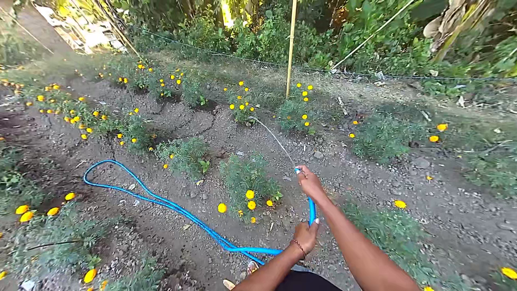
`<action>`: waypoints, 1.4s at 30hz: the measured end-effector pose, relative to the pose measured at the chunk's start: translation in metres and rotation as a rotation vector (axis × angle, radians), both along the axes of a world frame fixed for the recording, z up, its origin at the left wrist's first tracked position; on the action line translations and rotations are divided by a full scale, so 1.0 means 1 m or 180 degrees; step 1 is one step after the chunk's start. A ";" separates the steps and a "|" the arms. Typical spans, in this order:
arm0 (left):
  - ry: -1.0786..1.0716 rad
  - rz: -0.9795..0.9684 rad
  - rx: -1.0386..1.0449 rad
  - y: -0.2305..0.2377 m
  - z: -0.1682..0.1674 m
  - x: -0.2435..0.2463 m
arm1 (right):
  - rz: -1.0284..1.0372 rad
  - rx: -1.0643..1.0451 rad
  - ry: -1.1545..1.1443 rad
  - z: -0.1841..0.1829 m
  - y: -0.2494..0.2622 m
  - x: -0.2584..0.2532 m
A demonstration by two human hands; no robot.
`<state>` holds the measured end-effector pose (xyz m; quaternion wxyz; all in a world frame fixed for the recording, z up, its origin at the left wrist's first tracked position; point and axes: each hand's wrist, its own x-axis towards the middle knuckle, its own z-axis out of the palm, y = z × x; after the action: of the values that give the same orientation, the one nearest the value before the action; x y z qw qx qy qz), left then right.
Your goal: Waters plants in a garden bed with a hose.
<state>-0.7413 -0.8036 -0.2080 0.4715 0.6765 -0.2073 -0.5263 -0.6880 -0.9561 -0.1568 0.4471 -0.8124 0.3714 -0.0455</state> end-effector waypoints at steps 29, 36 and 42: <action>-0.0443 0.0135 0.0274 -0.142 0.010 -0.024 | 0.0564 0.0288 -0.0007 0.001 -0.138 -0.010; -0.0430 0.0138 0.0251 -0.156 0.010 -0.028 | 0.0541 0.0265 0.0000 0.005 -0.150 -0.013; -0.0385 0.0136 0.0264 -0.157 0.010 -0.029 | 0.0516 0.0242 -0.0016 0.003 -0.152 -0.015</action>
<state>-0.7699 -0.9605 -0.1977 0.4408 0.7304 -0.1989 -0.4824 -0.7034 -1.1083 -0.1536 0.4807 -0.8222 0.3048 0.0030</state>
